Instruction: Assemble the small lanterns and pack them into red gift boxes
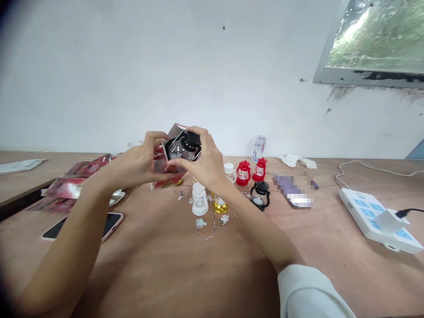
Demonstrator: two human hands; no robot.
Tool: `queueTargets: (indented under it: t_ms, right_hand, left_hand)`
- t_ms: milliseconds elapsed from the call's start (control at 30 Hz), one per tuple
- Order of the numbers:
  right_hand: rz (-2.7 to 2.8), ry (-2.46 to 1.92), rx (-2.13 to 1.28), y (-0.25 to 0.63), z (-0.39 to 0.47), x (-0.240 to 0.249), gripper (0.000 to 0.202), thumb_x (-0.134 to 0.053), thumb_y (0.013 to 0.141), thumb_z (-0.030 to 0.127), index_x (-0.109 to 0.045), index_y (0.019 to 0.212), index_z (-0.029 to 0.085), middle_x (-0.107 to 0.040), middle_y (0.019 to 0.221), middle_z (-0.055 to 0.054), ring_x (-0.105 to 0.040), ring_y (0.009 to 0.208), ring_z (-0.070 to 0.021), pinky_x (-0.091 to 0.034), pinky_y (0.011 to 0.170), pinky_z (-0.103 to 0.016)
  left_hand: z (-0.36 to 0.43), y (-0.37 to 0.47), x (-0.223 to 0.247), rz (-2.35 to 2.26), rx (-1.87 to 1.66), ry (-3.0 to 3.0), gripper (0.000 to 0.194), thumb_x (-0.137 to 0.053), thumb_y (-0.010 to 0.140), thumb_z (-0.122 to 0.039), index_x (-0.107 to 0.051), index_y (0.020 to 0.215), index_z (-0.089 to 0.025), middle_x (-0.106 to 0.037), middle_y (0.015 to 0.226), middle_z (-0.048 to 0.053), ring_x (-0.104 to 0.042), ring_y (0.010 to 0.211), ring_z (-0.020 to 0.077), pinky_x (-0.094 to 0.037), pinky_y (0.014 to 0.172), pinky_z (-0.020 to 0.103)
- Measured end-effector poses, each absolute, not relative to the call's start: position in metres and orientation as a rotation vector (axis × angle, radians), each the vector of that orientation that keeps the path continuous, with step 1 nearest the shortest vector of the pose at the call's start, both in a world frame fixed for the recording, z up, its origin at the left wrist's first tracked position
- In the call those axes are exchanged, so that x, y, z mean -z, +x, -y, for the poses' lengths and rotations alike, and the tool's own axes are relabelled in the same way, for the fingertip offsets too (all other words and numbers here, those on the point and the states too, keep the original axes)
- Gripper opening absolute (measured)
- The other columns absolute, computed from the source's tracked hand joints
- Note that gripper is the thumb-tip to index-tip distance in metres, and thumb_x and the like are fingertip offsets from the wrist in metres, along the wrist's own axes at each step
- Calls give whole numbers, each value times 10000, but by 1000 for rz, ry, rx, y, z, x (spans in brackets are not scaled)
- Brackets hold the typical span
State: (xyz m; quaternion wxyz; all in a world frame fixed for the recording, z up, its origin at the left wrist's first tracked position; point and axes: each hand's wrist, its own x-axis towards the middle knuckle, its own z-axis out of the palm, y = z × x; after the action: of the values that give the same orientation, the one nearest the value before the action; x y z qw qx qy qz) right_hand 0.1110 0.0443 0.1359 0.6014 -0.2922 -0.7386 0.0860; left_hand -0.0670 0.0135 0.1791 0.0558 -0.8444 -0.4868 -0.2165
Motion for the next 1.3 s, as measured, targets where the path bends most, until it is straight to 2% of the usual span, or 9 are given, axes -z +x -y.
queueTargets:
  t_ms: [167, 367, 567, 767, 967, 1167, 1300]
  right_hand:
    - [1746, -691, -406, 115, -50, -137, 545, -774, 656, 383, -456, 1087, 280, -642, 928, 16, -614, 829, -185, -502, 749, -361]
    - [1800, -693, -579, 124, -58, -141, 447, -744, 685, 400, -470, 1005, 251, -625, 909, 0, -605, 759, -155, -498, 677, -322]
    - [1754, -660, -416, 120, -53, -141, 386, -673, 772, 400, -459, 1064, 268, -613, 953, -4, -592, 857, -173, -490, 756, -341]
    - [1752, -667, -299, 116, -49, -138, 387, -591, 839, 377, -404, 1163, 280, -570, 1172, -46, -563, 1021, -211, -444, 885, -397]
    - [1727, -678, -400, 117, -54, -136, 410, -600, 838, 394, -405, 1185, 296, -601, 1092, -30, -587, 966, -203, -475, 840, -380]
    - [1738, -662, -297, 118, -50, -137, 415, -572, 861, 398, -400, 1226, 298, -579, 1174, -45, -576, 1045, -228, -477, 866, -398]
    - [1804, -655, -271, 119, -48, -139, 483, -553, 875, 406, -344, 1300, 312, -574, 1205, -53, -565, 1100, -249, -470, 891, -424]
  left_hand:
    - [-16, -68, -177, 1458, 610, -2585, 683, -671, 702, -433, -258, 1198, -210, -628, 829, 41, -611, 643, 211, -386, 521, 273]
    - [-18, -70, -175, 1379, 611, -2656, 677, -675, 709, -409, -251, 1196, -204, -626, 878, 60, -613, 691, 215, -408, 542, 283]
    - [-17, -69, -175, 1333, 696, -2760, 632, -648, 741, -363, -250, 1205, -202, -617, 799, 14, -610, 657, 183, -428, 555, 268]
    - [-20, -70, -174, 1274, 648, -2748, 618, -618, 778, -435, -253, 1219, -204, -622, 908, 54, -604, 656, 184, -432, 578, 286]
    - [-18, -71, -175, 1286, 638, -2767, 547, -629, 767, -473, -318, 1149, -237, -608, 954, 48, -593, 674, 172, -442, 586, 277]
    - [-18, -69, -172, 1313, 733, -2870, 564, -661, 739, -433, -308, 1137, -243, -588, 917, 43, -607, 733, 185, -461, 571, 269]
    - [-23, -70, -170, 1319, 740, -2953, 550, -665, 721, -381, -309, 1112, -231, -578, 955, 63, -613, 779, 198, -449, 541, 258]
